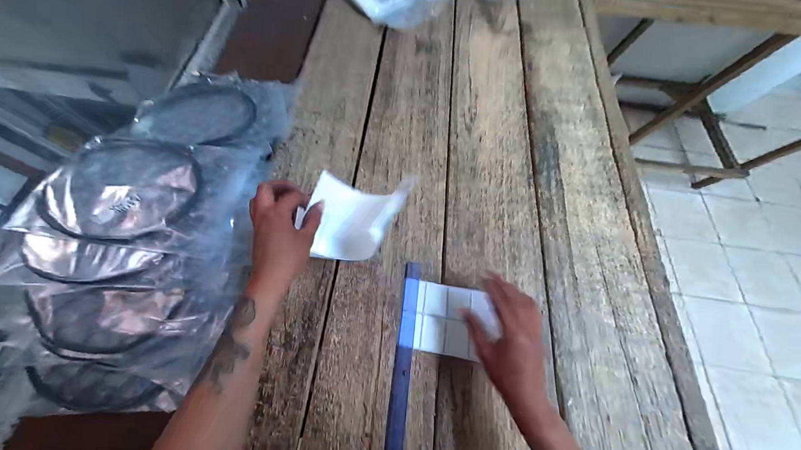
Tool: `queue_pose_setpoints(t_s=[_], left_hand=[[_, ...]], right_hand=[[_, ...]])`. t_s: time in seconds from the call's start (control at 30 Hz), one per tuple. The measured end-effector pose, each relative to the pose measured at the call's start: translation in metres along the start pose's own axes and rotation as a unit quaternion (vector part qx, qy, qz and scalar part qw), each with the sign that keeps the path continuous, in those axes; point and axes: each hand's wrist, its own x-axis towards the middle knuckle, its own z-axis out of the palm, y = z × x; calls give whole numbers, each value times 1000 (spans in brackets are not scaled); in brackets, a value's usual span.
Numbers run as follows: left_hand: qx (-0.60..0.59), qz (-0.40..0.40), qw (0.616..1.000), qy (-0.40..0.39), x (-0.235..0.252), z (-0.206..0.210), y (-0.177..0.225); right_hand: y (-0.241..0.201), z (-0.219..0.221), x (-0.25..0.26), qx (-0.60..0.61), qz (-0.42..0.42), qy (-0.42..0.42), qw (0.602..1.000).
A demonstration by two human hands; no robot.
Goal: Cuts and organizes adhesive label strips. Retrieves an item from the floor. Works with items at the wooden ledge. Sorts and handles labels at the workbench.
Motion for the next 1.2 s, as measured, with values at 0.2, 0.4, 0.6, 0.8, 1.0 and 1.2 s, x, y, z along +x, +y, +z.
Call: queue_pose_setpoints(t_s=[0.2, 0.4, 0.6, 0.8, 1.0, 1.2], left_hand=[[-12, -160, 987, 25, 0, 35, -48], [-60, -170, 983, 21, -21, 38, -52], [-201, -243, 949, -24, -14, 18, -48], [-83, -201, 968, -129, 1, 21, -53], [-299, 94, 949, 27, 19, 15, -48], [40, 83, 995, 27, -36, 3, -67]], right_hand=[[18, -49, 0, 42, 301, -113, 946], [-48, -103, 64, 106, 149, 85, 979], [-128, 34, 100, 164, 109, 46, 979], [-117, 81, 97, 148, 228, -75, 959], [-103, 50, 119, 62, -123, 172, 975], [-64, 73, 37, -13, -205, -39, 978]])
